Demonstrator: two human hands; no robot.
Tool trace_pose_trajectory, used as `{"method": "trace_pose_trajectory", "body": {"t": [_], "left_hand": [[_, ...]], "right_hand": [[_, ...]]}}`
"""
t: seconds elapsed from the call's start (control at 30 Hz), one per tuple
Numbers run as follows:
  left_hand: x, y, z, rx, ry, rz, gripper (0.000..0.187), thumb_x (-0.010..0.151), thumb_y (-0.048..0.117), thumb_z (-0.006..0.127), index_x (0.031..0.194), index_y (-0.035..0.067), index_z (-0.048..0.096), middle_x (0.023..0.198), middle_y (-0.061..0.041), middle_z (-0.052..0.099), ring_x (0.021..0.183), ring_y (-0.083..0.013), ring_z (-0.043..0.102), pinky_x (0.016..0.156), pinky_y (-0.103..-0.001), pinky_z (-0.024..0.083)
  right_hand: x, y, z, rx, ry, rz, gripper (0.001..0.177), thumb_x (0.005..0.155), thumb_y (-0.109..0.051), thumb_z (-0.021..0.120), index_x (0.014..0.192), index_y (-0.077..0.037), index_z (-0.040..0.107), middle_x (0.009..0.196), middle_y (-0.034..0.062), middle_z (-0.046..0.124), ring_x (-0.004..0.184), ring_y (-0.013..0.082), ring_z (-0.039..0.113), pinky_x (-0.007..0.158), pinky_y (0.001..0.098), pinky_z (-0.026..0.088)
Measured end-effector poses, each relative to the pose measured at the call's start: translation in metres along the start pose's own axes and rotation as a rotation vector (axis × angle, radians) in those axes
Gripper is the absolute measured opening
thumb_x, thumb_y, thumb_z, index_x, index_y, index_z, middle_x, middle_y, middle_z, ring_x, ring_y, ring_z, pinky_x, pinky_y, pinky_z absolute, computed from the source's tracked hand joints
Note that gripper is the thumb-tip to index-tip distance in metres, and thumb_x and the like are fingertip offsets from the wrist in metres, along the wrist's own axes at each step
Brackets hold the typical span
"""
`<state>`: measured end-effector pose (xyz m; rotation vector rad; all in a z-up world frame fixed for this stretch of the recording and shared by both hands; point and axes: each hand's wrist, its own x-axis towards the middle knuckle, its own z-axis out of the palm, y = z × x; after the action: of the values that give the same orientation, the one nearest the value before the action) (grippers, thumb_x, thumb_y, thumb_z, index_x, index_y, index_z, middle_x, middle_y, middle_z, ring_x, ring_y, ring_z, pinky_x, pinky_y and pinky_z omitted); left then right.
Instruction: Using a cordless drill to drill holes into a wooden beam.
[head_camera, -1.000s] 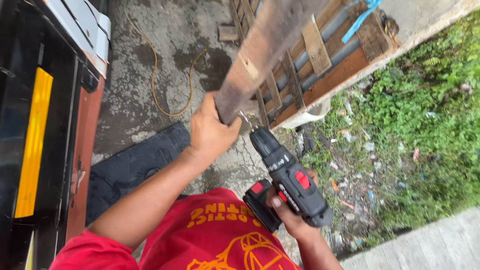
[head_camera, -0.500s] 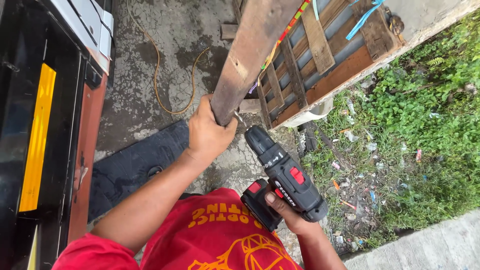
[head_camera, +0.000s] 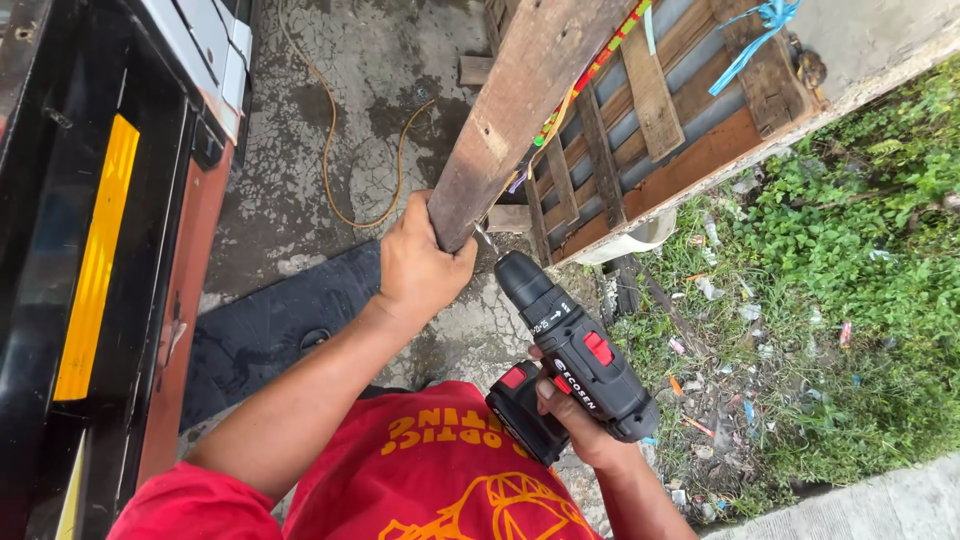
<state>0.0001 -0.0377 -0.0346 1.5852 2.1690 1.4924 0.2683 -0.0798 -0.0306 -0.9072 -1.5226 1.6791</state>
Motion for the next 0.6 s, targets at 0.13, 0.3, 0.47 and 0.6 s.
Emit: {"method": "trace_pose_trajectory", "body": {"t": [0.13, 0.3, 0.47, 0.6], "left_hand": [[-0.002, -0.002, -0.001, 0.005, -0.009, -0.002, 0.056, 0.076, 0.017, 0.083, 0.120, 0.003, 0.053, 0.097, -0.024, 0.070, 0.092, -0.0458, 0.069, 0.081, -0.051, 0.055], [-0.010, 0.001, -0.009, 0.063, -0.074, -0.116, 0.057, 0.075, 0.019, 0.082, 0.121, 0.002, 0.053, 0.095, -0.026, 0.070, 0.091, -0.0470, 0.068, 0.081, -0.052, 0.055], [-0.034, -0.014, -0.008, 0.088, -0.117, -0.239, 0.063, 0.074, 0.020, 0.082, 0.124, -0.001, 0.052, 0.097, -0.027, 0.070, 0.093, -0.0475, 0.068, 0.081, -0.052, 0.054], [-0.041, -0.017, -0.011, 0.099, -0.129, -0.289, 0.063, 0.076, 0.022, 0.081, 0.125, -0.002, 0.051, 0.097, -0.028, 0.070, 0.093, -0.0482, 0.068, 0.082, -0.053, 0.054]], "right_hand": [[-0.001, 0.014, -0.011, -0.127, -0.006, 0.012, 0.037, 0.089, -0.008, 0.073, 0.125, -0.006, 0.067, 0.081, 0.0011, 0.066, 0.071, 0.0103, 0.064, 0.064, 0.0273, 0.052], [0.002, 0.013, -0.017, -0.247, -0.060, -0.210, 0.034, 0.090, -0.011, 0.076, 0.121, -0.003, 0.063, 0.095, 0.0025, 0.067, 0.088, 0.0127, 0.065, 0.081, 0.0304, 0.056], [0.006, 0.013, -0.010, -0.178, -0.049, -0.103, 0.046, 0.086, -0.013, 0.078, 0.121, -0.004, 0.048, 0.090, 0.0039, 0.070, 0.083, 0.0122, 0.068, 0.078, 0.0312, 0.057], [0.004, 0.017, -0.007, -0.177, -0.034, -0.145, 0.054, 0.084, -0.009, 0.080, 0.118, -0.005, 0.039, 0.095, 0.0065, 0.068, 0.089, 0.0131, 0.067, 0.083, 0.0312, 0.056]]}}
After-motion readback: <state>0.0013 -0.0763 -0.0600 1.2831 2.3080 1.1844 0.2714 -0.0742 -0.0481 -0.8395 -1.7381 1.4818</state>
